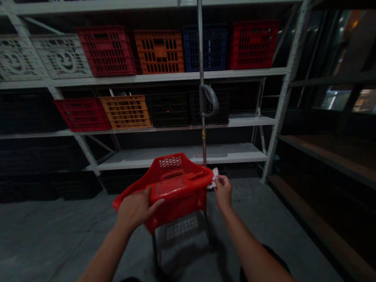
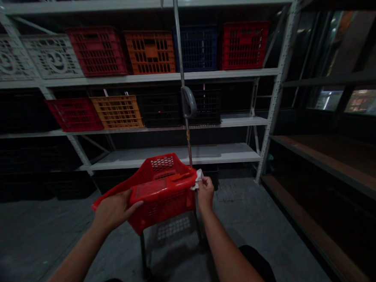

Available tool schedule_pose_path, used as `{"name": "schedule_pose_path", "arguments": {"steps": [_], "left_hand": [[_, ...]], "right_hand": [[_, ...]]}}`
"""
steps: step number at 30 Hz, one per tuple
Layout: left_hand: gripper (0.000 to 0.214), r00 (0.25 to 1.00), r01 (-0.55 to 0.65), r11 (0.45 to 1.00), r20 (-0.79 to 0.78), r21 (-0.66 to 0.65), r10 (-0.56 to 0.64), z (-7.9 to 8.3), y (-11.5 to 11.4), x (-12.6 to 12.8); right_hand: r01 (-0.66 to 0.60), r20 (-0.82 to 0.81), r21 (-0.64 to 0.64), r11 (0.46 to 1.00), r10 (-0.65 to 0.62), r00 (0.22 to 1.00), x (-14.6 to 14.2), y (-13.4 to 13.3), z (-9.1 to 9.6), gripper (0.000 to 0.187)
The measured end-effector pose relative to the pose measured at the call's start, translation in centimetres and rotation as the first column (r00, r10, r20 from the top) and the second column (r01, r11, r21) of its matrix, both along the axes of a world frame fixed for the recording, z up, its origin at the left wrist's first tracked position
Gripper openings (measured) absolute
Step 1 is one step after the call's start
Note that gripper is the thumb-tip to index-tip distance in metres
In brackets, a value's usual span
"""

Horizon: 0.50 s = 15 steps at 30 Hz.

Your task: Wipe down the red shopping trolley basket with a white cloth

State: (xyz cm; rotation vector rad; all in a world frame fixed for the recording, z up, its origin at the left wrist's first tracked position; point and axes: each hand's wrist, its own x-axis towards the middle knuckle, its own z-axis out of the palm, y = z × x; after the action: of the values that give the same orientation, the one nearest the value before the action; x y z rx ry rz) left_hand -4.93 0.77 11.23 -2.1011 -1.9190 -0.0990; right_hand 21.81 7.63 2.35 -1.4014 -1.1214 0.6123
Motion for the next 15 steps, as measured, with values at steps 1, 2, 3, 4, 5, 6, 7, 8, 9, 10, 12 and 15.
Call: {"name": "schedule_pose_path", "arguments": {"steps": [1,2,3,4,5,6,7,8,9,10,12,15], "left_hand": [[0.065,1.0,0.007,1.0,0.011,-0.009,-0.007,0.1,0.1,-0.5],[0.064,1.0,0.015,1.0,0.024,-0.019,-0.015,0.1,0.2,-1.0],[0.064,0.999,0.024,0.999,0.037,-0.025,-0.023,0.2,0.4,-1.4],[0.063,0.998,0.037,0.999,0.048,-0.029,-0.035,0.2,0.5,-1.8],[0.063,0.997,0.053,0.998,0.057,-0.029,-0.052,0.2,0.7,-2.1],[0.063,0.996,0.071,0.997,0.063,-0.023,-0.069,0.1,0.8,-2.5],[0.064,0.994,0.089,0.996,0.066,-0.015,-0.088,-0.1,1.0,-2.8],[0.063,0.992,0.109,0.994,0.066,-0.005,-0.108,-0.2,1.2,-3.2],[0.063,0.99,0.129,0.992,0.064,0.006,-0.129,-0.4,1.4,-3.6],[0.062,0.987,0.146,0.989,0.06,0.018,-0.147,-0.6,1.6,-3.9],[0.061,0.984,0.167,0.985,0.05,0.034,-0.168,-0.9,2.1,-4.6],[0.058,0.988,0.143,0.988,0.051,0.055,-0.146,-0.7,2.8,-5.5]], "right_hand": [[0.0,-0.008,0.016,1.0,0.0,1.0,-0.5,-0.9,-0.3,0.033],[0.0,-0.028,0.034,0.999,0.001,1.0,-1.0,-1.6,-0.6,0.032],[0.005,-0.062,0.063,0.998,-0.001,0.998,-1.2,-2.0,-0.8,0.031],[0.016,-0.11,0.101,0.995,-0.005,0.994,-1.3,-2.0,-0.9,0.029],[0.03,-0.169,0.146,0.989,-0.005,0.986,-1.2,-1.7,-0.8,0.028],[0.04,-0.236,0.184,0.982,0.004,0.972,-0.9,-1.0,-0.7,0.027],[0.031,-0.301,0.203,0.979,0.032,0.953,-0.5,-0.1,-0.5,0.027],[0.0,-0.355,0.208,0.978,0.075,0.932,0.0,1.0,-0.3,0.027],[-0.046,-0.394,0.2,0.979,0.124,0.911,0.4,2.1,0.0,0.026],[-0.099,-0.418,0.187,0.977,0.171,0.892,0.7,3.2,0.2,0.025],[-0.169,-0.433,0.159,0.973,0.223,0.874,0.8,5.0,0.6,0.021],[-0.178,-0.43,0.15,0.973,0.226,0.874,0.0,5.7,0.6,0.016]]}}
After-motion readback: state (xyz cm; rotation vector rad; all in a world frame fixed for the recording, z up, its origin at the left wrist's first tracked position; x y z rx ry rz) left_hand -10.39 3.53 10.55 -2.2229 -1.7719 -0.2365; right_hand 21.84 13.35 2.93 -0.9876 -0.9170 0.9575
